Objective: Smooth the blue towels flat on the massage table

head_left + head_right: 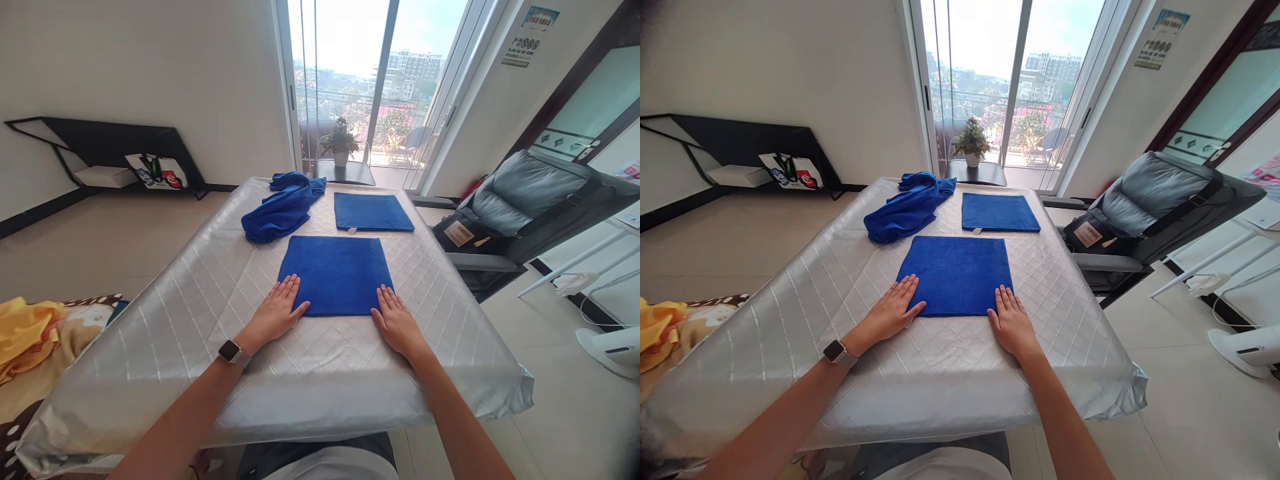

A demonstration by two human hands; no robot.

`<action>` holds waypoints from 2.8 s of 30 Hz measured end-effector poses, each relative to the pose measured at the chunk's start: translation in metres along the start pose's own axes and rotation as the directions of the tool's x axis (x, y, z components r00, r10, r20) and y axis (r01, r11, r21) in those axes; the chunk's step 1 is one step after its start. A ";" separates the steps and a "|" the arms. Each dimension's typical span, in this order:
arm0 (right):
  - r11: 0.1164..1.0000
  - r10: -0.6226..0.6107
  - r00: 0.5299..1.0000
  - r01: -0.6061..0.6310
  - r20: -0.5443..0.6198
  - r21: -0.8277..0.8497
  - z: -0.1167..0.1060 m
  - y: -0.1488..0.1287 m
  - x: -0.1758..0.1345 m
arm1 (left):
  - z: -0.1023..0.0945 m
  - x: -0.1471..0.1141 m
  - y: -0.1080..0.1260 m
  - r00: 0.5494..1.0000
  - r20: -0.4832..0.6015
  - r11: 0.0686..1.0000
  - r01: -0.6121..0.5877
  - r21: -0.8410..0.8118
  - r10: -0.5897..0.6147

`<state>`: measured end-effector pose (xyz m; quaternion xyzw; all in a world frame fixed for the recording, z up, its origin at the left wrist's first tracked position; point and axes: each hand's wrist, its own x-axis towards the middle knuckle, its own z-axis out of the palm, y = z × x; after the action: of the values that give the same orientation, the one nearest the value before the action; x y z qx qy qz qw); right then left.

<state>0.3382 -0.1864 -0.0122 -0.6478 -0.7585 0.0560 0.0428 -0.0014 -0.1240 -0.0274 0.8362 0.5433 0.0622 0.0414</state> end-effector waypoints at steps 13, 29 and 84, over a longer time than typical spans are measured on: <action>0.999 0.034 0.999 -0.034 0.020 0.014 -0.009 -0.004 -0.004 | -0.004 0.052 0.132 0.937 -0.060 0.937 -0.346 -0.043 0.344; 0.999 0.045 0.999 -0.045 0.024 -0.003 -0.009 -0.004 -0.004 | 0.003 0.004 0.027 0.998 -0.035 0.998 -0.059 0.024 0.060; 0.994 0.102 0.993 -0.103 -0.052 -0.022 -0.003 0.015 0.135 | -0.009 0.148 0.135 0.963 -0.055 0.962 -0.268 -0.061 0.264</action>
<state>0.3321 -0.0510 -0.0128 -0.6875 -0.7236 0.0321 0.0511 0.1786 -0.0436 0.0089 0.8980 0.4244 0.1049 0.0486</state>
